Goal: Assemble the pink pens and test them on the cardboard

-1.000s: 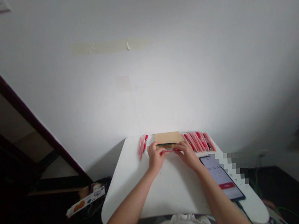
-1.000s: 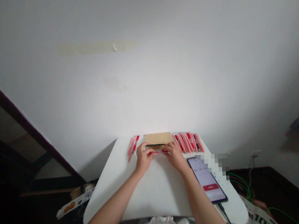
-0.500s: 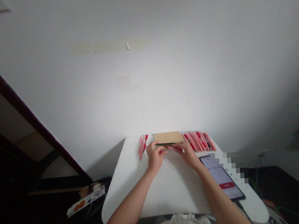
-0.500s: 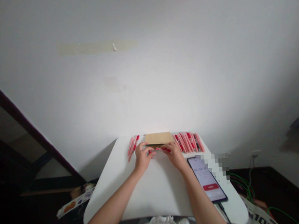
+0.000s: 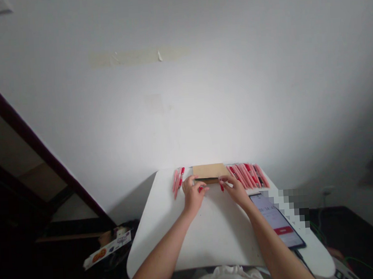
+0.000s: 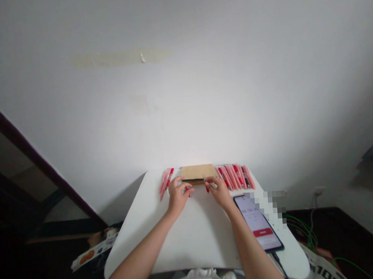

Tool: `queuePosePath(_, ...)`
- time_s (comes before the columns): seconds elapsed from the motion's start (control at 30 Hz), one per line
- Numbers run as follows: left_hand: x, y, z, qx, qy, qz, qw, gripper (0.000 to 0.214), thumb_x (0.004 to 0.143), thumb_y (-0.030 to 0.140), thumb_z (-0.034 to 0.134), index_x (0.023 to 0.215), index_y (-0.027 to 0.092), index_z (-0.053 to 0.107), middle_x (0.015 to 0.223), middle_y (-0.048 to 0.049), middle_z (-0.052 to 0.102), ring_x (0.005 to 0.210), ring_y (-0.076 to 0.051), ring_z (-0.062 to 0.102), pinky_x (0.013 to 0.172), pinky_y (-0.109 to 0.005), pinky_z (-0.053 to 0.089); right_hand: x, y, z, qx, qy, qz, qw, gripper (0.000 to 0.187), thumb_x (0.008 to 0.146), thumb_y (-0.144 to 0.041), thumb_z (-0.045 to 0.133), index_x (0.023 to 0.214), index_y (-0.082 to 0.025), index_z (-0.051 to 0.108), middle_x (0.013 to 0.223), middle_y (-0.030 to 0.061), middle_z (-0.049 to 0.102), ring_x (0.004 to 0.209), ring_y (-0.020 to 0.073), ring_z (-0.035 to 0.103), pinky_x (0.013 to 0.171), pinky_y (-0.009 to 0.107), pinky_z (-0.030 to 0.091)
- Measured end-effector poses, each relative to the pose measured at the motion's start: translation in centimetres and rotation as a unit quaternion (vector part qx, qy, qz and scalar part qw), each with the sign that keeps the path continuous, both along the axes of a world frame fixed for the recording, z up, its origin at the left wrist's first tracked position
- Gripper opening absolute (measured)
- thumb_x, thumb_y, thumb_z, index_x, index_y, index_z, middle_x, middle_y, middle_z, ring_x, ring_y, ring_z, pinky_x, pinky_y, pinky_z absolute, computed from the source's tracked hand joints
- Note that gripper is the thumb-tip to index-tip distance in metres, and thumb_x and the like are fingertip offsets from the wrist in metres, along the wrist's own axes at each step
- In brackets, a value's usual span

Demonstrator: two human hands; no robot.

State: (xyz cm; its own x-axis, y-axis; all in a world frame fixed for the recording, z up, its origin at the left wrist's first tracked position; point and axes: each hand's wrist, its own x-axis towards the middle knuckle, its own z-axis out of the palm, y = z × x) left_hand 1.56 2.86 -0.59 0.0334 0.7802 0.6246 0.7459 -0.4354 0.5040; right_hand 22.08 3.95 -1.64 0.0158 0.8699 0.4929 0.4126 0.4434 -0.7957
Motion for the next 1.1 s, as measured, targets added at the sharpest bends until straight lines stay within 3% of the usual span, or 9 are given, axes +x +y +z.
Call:
queuePosePath(0.3,-0.06,-0.08,0.15,-0.004,0.000,0.001,1.000,0.009,0.072,0.022,0.080,0.080,0.025,0.075,0.118,-0.0057,0.059,0.118,-0.027,0.052,0.104,-0.049,0.040,0.12,-0.11,0.00,0.001,-0.031,-0.007,0.999,0.029,0.085,-0.044,0.057,0.092,-0.019,0.071,0.089,0.0081,0.074,0.088,0.0238,0.067,0.086,0.041,0.050)
queuePosePath(0.63,-0.09,-0.27,0.29,-0.024,0.021,0.028,0.999,0.010,0.073,0.021,0.079,0.082,0.024,0.075,0.120,-0.0073,0.057,0.120,-0.029,0.050,0.104,-0.051,0.037,0.41,-0.28,-0.26,0.071,-0.205,-0.052,0.975,0.022,0.090,-0.029,0.056,0.097,-0.025,0.077,0.096,0.0086,0.072,0.095,0.0268,0.058,0.088,0.043,0.047)
queuePosePath(0.87,-0.17,-0.35,0.53,-0.041,0.032,0.040,0.998,0.011,0.074,0.021,0.078,0.083,0.025,0.075,0.121,-0.0064,0.057,0.121,-0.027,0.049,0.105,-0.049,0.035,0.41,-0.53,-0.27,0.039,-0.294,-0.064,0.953,0.023,0.086,-0.021,0.060,0.101,-0.025,0.077,0.100,0.0079,0.070,0.101,0.0273,0.055,0.091,0.041,0.046)
queuePosePath(1.1,-0.28,-0.36,0.56,-0.058,0.038,0.055,0.996,0.010,0.075,0.021,0.077,0.084,0.025,0.074,0.123,-0.0063,0.057,0.122,-0.027,0.048,0.106,-0.050,0.033,0.09,-0.75,-0.07,0.018,-0.320,-0.059,0.945,0.023,0.086,-0.020,0.063,0.100,-0.027,0.078,0.105,0.0090,0.070,0.106,0.0285,0.052,0.094,0.043,0.044)
